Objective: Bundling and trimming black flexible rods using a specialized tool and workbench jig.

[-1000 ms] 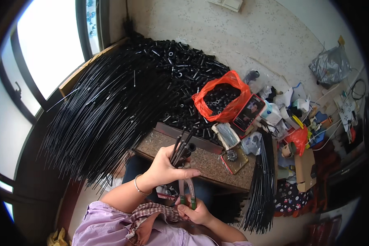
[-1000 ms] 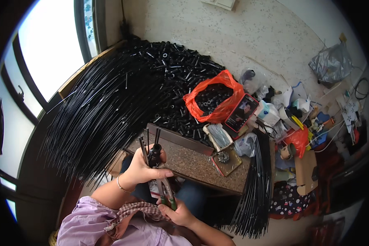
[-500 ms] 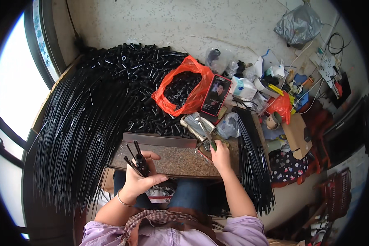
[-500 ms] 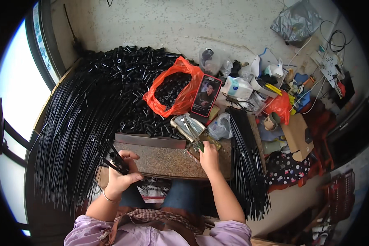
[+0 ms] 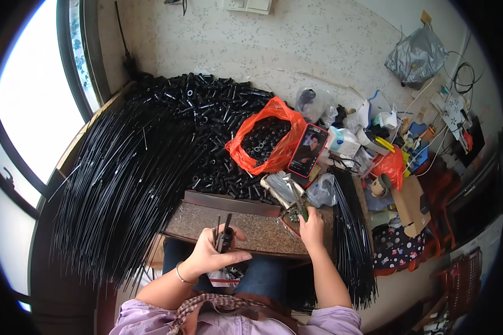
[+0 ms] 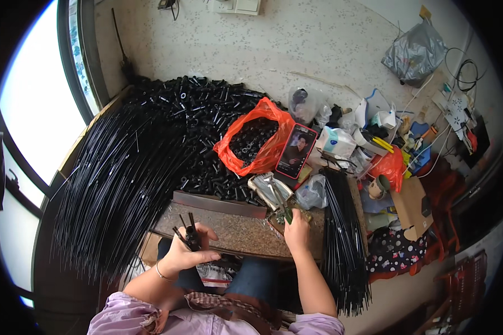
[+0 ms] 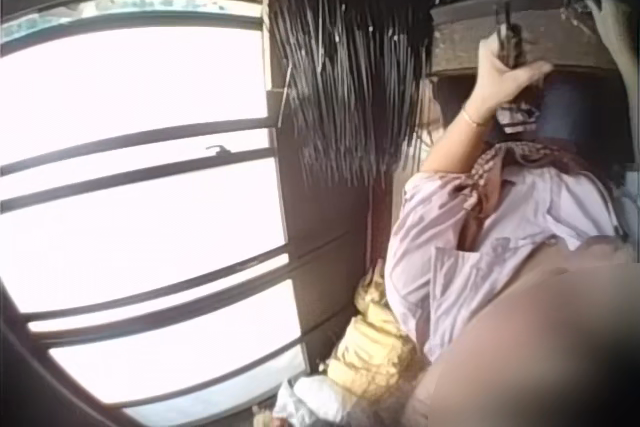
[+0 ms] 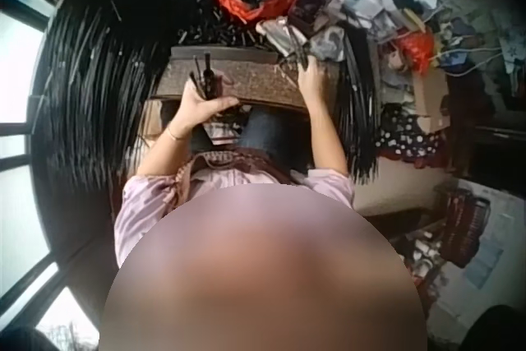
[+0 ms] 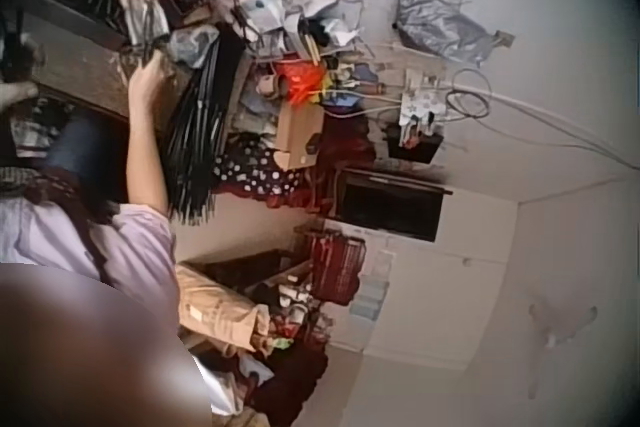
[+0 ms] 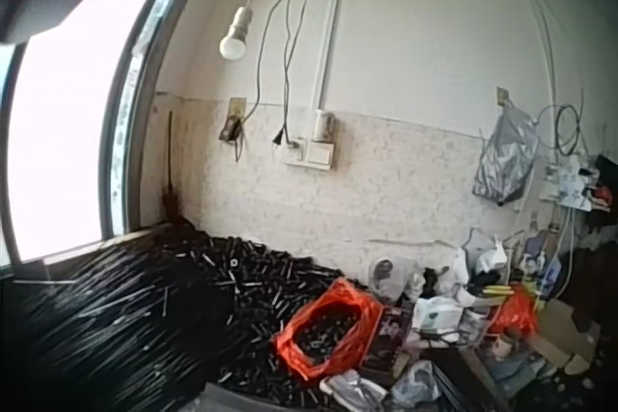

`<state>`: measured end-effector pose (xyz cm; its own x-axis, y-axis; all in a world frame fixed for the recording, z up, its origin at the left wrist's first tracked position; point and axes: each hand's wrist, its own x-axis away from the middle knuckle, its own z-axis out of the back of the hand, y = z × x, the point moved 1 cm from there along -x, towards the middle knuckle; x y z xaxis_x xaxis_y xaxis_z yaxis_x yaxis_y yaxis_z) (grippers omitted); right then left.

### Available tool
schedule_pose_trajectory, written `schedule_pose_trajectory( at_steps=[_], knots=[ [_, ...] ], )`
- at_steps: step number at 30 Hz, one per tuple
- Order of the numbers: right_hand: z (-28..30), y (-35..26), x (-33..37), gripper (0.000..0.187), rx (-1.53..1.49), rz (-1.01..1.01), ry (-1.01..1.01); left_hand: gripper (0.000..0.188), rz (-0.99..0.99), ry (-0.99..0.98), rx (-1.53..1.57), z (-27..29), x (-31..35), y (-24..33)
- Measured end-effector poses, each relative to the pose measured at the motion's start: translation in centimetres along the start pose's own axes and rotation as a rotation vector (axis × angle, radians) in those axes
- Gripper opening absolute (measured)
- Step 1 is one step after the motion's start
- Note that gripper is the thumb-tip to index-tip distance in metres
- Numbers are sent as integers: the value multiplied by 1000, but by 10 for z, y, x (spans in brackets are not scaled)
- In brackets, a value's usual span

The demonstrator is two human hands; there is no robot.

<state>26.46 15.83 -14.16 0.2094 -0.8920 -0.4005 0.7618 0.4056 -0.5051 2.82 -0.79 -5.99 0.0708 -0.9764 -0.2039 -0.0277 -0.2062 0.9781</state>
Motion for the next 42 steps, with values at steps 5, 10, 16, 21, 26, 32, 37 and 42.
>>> schedule_pose_trajectory(
  at_steps=[5,10,16,21,26,32,37,42],
  knots=[
    [20,-105,39,22,-1248,-315,-205,54,-73,-28,-31,-18,-2,10],
    [44,-170,79,28,-1623,-241,-246,71,-187,78,34,-29,9,22],
    [47,-187,92,29,-1695,-180,-258,74,-195,163,38,-26,29,28],
    [53,-200,96,28,-1581,-106,-184,82,-234,182,-25,-23,35,24],
    [47,-191,92,32,-1052,325,62,92,-402,287,-272,-18,35,32],
    [74,-187,80,28,-1406,-137,-412,69,-158,-118,127,6,39,56],
    [96,-158,105,19,-915,-257,-1023,71,-345,77,420,49,35,43],
    [84,-168,115,24,-768,-98,-1098,59,-152,50,54,40,32,49]
  ],
)
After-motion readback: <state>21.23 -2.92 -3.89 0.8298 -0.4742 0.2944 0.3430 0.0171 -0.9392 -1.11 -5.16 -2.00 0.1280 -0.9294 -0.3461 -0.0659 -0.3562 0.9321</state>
